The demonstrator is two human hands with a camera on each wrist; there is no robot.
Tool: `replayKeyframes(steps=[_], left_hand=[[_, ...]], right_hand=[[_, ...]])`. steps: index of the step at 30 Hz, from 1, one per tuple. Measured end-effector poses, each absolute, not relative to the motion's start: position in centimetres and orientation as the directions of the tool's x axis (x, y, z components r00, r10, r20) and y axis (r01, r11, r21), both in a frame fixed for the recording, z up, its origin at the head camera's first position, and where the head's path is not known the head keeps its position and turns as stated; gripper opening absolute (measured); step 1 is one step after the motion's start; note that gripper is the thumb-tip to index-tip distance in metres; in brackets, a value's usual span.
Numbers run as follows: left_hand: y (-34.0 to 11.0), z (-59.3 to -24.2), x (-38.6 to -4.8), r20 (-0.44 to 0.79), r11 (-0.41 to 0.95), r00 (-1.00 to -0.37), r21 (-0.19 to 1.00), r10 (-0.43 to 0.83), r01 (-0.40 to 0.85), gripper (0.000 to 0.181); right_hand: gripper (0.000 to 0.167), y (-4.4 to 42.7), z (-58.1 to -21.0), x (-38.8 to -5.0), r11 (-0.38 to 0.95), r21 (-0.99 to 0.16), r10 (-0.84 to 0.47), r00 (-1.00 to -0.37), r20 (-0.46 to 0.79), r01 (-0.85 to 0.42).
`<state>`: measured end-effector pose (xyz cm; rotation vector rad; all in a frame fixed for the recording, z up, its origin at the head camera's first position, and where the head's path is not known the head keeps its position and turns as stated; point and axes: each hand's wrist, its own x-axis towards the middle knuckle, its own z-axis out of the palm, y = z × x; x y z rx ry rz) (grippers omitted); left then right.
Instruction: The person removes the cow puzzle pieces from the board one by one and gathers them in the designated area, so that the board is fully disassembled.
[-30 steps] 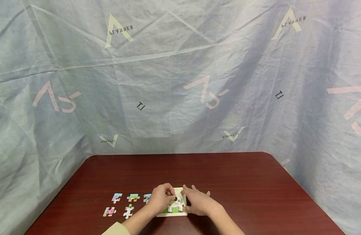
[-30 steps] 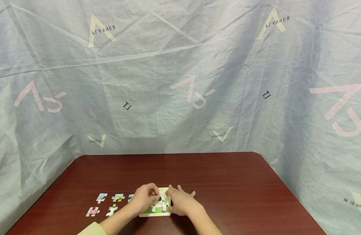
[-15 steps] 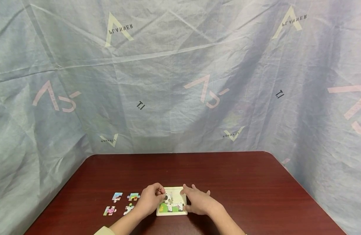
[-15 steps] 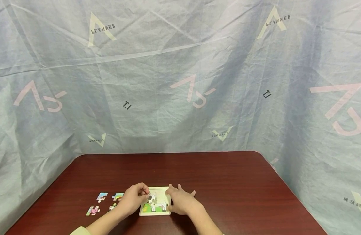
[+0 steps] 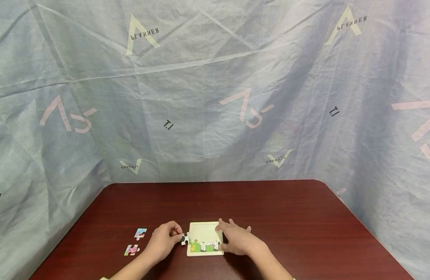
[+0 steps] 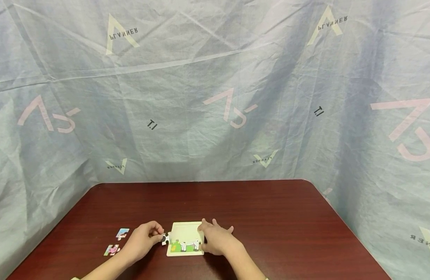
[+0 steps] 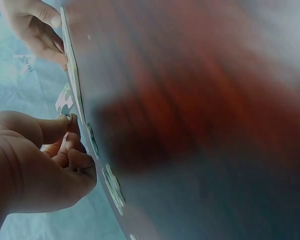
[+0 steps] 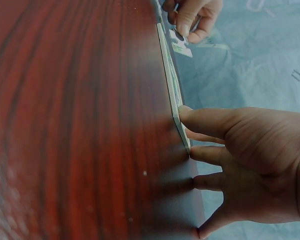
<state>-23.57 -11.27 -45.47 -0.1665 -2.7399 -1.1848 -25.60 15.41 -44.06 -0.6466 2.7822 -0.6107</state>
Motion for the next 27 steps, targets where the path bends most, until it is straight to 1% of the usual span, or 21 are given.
replayKeyframes(steps=[8, 18, 22, 27], left_hand=[[-12.6, -45.5, -23.0, 0.154, 0.710, -0.988, 0.693, 0.024, 0.125, 0.018], [-13.7, -45.8, -22.6, 0.194, 0.748, -0.980, 0.645, 0.035, 0.154, 0.021], [-14.0, -45.7, -22.5, 0.175, 0.746, -0.983, 0.647, 0.057, 0.159, 0.018], [-14.2, -45.5, -22.3, 0.149, 0.745, -0.986, 0.649, 0.074, 0.154, 0.017]], right_hand=[[0.047, 15.4, -44.0, -25.5, 0.819, -0.431, -0.465, -0.878, -0.111, -0.379], [0.047, 15.4, -44.0, -25.6, 0.820, -0.433, -0.463, -0.879, -0.118, -0.374], [0.047, 15.5, -43.9, -25.5, 0.812, -0.447, -0.469, -0.876, -0.118, -0.375], [0.050, 15.6, -44.0, -25.3, 0.779, -0.472, -0.504, -0.860, -0.080, -0.413]])
